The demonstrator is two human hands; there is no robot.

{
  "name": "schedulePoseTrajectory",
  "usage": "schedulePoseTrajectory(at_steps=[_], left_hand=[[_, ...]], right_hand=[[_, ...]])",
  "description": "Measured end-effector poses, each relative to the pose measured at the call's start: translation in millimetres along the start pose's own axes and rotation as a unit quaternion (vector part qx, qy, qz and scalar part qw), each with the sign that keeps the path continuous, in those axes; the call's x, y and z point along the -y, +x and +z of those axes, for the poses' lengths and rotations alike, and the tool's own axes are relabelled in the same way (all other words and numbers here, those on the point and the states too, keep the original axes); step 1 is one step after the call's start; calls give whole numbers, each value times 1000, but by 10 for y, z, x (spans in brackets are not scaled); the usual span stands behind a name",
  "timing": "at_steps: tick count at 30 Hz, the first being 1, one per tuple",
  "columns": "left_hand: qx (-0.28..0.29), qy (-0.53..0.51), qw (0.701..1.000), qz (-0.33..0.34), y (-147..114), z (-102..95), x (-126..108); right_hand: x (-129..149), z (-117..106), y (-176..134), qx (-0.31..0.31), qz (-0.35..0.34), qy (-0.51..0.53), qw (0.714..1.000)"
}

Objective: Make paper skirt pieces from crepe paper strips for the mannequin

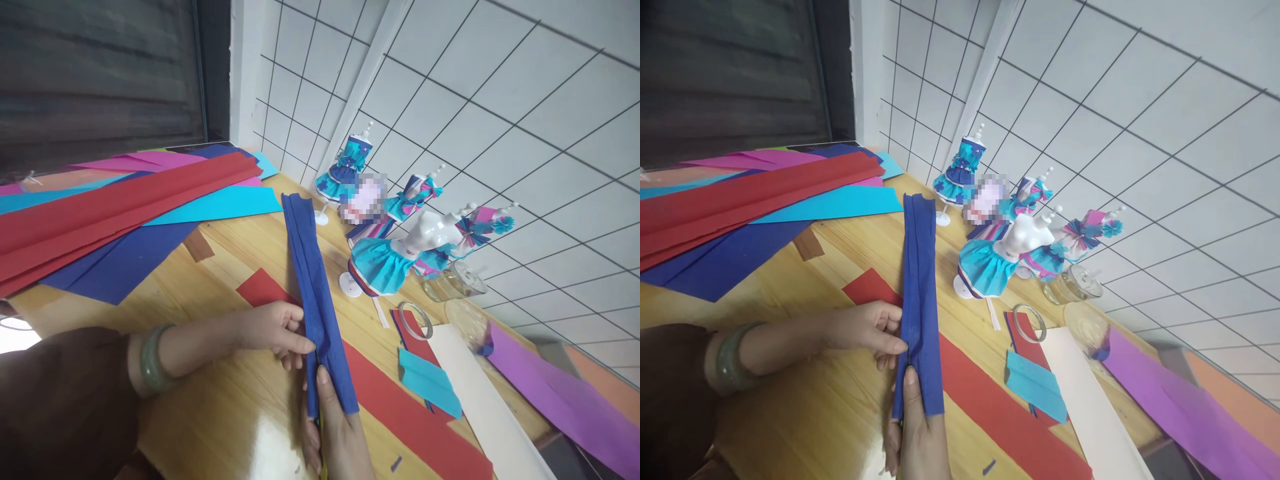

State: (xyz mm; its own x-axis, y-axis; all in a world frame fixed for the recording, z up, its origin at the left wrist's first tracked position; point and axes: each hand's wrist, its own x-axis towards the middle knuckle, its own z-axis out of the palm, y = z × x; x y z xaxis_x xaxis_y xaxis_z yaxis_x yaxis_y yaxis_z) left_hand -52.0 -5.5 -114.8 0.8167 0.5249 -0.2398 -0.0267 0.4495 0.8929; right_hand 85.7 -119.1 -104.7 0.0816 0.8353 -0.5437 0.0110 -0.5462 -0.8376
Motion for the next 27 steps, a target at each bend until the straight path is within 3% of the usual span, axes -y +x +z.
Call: schedulePoseTrajectory(at_steps=[6,17,27], left_hand=[[-33,-11,999,5,-27,21,-78],[7,6,1000,30,32,-27,70],[-5,-3,1000,23,34,-16,52]], right_hand=[[-19,10,9,-2,-18,25,1000],[29,5,8,16,-20,-10,1000],[78,15,-5,8,-19,-24,999]])
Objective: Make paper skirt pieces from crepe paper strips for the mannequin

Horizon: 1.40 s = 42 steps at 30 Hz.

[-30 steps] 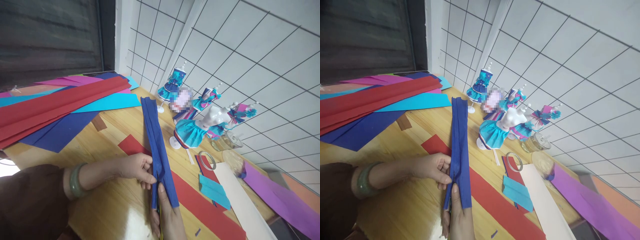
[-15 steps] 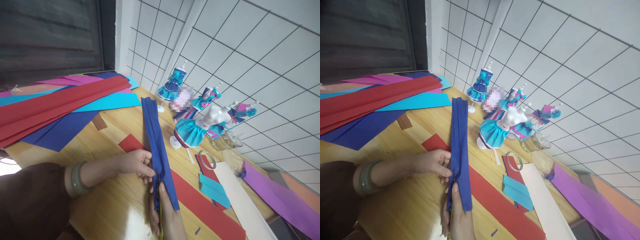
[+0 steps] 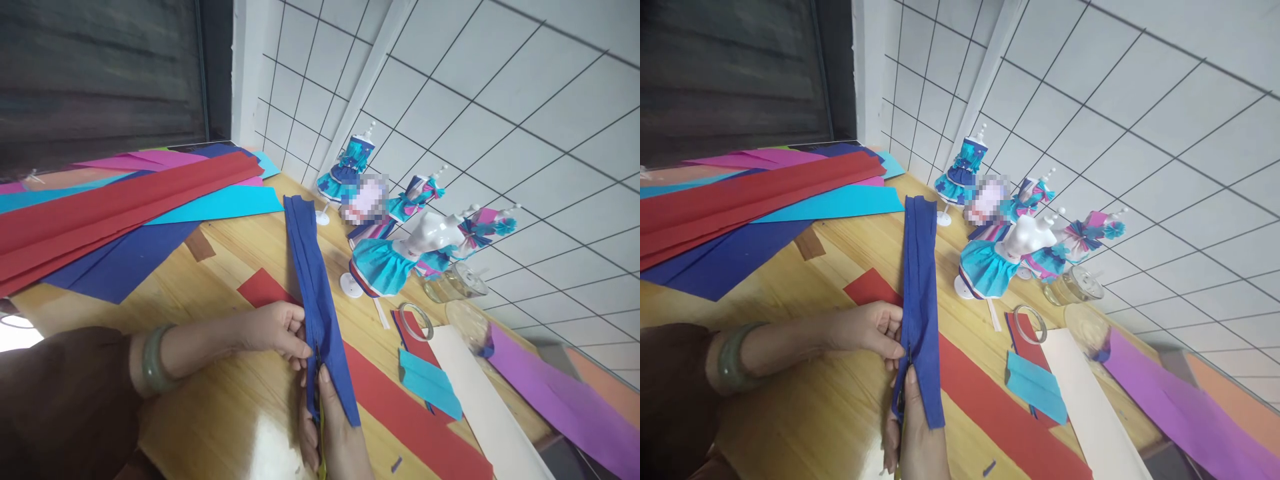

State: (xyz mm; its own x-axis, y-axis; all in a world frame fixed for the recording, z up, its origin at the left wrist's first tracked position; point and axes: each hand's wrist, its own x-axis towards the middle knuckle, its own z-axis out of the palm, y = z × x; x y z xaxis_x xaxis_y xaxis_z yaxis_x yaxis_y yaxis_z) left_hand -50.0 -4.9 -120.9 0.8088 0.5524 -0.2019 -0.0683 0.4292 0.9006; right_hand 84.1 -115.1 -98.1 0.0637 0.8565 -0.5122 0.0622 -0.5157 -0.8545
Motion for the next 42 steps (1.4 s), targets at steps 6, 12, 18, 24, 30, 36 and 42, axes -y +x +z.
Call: schedulePoseTrajectory(at_steps=[6,12,18,24,30,36,42], left_hand=[[5,-12,1000,-6,-9,13,-9],[1,-16,1000,-5,-9,14,-5],[2,-16,1000,-2,-24,20,-11],[16,-10,1000,-1,-22,22,-28],[-8,13,1000,2,-7,17,-6],[51,11,998,24,-7,27,12],[53,10,998,34,10,12,37]], right_hand=[[-5,-3,2,-10,1,-17,1000],[-53,-13,21,-6,18,-16,1000],[-20,-3,-4,-16,15,-11,1000],[2,-9,-14,-9,-16,-14,1000],[-10,-3,15,13,-19,26,999],[-22,30,28,-25,-36,53,998],[-128,20,137,-28,-41,29,998]])
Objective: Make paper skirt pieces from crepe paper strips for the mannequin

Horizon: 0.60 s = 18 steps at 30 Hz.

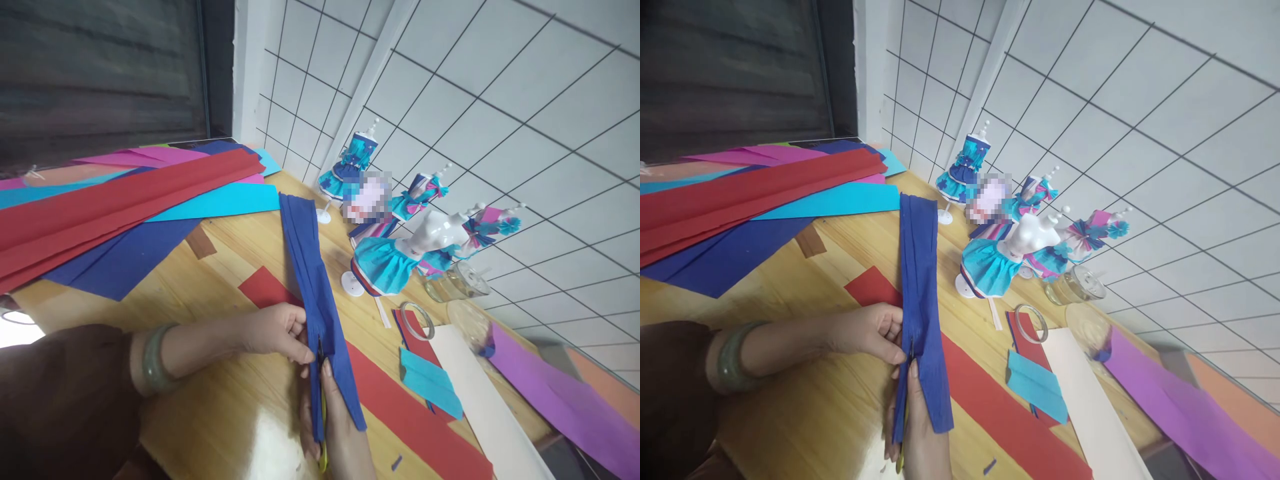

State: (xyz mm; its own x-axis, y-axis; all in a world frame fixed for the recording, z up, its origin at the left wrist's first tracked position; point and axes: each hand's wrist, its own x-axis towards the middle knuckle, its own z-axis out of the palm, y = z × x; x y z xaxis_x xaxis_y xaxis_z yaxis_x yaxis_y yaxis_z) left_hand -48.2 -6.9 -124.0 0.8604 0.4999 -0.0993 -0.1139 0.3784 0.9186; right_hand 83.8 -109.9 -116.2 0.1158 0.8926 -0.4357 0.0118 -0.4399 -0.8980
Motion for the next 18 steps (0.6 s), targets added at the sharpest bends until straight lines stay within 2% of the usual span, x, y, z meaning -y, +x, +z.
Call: schedulePoseTrajectory(at_steps=[9,15,18], left_hand=[[-9,10,1000,-1,-34,11,-3],[-17,-3,1000,-12,-38,34,-18],[-37,6,999,-22,-33,31,-24]], right_hand=[[134,31,-81,-17,7,1,1000],[-1,40,32,-52,35,-27,998],[7,37,24,-50,49,-21,997]])
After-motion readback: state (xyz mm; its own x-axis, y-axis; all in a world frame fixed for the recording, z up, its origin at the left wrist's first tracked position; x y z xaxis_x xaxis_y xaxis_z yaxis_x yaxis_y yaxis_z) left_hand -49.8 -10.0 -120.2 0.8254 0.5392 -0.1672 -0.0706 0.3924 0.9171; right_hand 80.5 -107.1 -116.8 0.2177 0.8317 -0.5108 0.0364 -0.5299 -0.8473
